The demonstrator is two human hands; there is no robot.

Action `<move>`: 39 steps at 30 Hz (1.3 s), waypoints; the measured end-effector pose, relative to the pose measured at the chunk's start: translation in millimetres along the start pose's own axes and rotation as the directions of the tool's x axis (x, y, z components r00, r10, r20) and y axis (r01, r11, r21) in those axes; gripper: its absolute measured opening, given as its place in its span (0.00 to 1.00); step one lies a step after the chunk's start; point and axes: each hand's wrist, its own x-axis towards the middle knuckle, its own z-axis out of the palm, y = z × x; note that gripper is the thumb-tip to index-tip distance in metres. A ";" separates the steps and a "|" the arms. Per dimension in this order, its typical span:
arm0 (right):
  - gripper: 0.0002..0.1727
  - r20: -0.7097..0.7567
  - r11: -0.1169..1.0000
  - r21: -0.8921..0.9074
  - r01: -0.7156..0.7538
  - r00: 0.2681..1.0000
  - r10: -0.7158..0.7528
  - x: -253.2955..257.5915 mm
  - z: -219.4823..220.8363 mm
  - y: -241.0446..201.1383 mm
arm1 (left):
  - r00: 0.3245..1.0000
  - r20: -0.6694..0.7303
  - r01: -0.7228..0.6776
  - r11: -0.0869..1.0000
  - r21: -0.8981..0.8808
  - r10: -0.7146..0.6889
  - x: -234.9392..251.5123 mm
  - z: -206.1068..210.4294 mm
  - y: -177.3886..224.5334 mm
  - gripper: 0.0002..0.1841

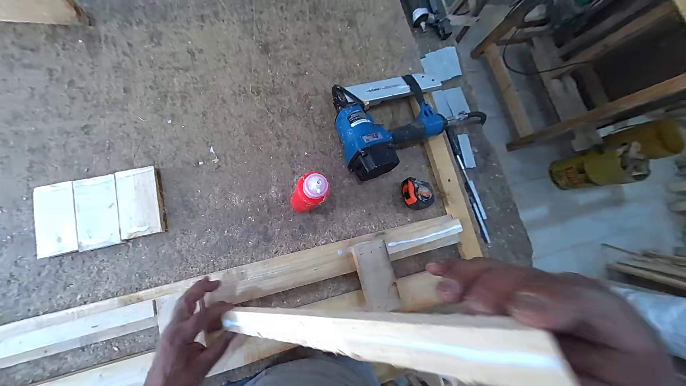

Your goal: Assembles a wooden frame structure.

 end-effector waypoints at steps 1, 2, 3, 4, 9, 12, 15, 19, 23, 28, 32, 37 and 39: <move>0.19 -0.016 0.997 0.065 0.041 0.999 -0.040 8.6 5.1 -9.4 | 0.999 0.030 -0.043 0.997 -0.068 0.046 5.2 10.9 8.1 0.16; 0.21 -0.039 0.992 0.119 0.048 0.998 -0.044 16.4 13.4 -15.3 | 0.996 0.050 -0.073 0.990 -0.122 0.079 9.9 23.5 13.5 0.16; 0.23 -0.076 0.987 0.160 0.022 0.997 -0.010 22.1 24.7 -19.0 | 0.994 0.061 -0.083 0.983 -0.165 0.094 13.5 36.1 17.3 0.16; 0.25 -0.121 0.981 0.193 -0.004 0.992 0.028 24.8 37.6 -19.2 | 0.994 0.065 -0.069 0.977 -0.203 0.083 16.5 47.1 21.2 0.16; 0.22 -0.051 0.996 -0.079 0.048 0.997 -0.052 47.9 86.6 -19.1 | 0.979 0.086 0.199 0.962 -0.188 -0.185 29.9 68.1 37.5 0.27; 0.19 0.177 0.882 -0.389 0.266 0.961 -0.212 72.7 126.8 -29.2 | 0.956 -0.044 0.287 0.954 -0.088 -0.291 15.9 43.8 24.4 0.31; 0.14 0.361 0.719 -0.589 0.369 0.916 -0.175 84.7 186.8 -18.8 | 0.934 -0.273 0.134 0.936 -0.326 -0.229 -16.1 7.5 -18.1 0.20; 0.13 0.459 0.629 -0.684 0.368 0.888 -0.020 71.3 241.5 34.1 | 0.925 -0.319 0.153 0.971 -0.185 -0.207 -38.2 -41.6 -37.0 0.23; 0.14 0.464 0.557 -0.773 0.304 0.870 0.170 63.5 249.8 64.4 | 0.948 -0.261 0.123 0.964 -0.235 -0.184 -38.6 -57.3 -23.5 0.26; 0.17 0.521 0.583 -0.777 0.236 0.762 0.386 62.4 244.5 93.2 | 0.986 -0.168 -0.042 0.984 -0.173 0.012 -27.2 -47.2 -18.6 0.33; 0.18 0.538 0.577 -0.784 0.228 0.712 0.451 58.0 252.9 97.0 | 0.989 -0.106 -0.090 0.991 0.101 0.100 -14.5 -38.8 -19.4 0.23; 0.18 0.518 0.576 -0.790 0.210 0.732 0.443 51.0 259.2 113.9 | 0.987 0.048 -0.162 0.924 0.345 0.155 -7.9 -39.0 -37.4 0.20; 0.17 0.447 0.601 -0.789 0.126 0.789 0.422 43.2 249.5 124.4 | 0.988 0.059 -0.154 0.919 0.363 0.143 -5.9 -35.1 -46.4 0.19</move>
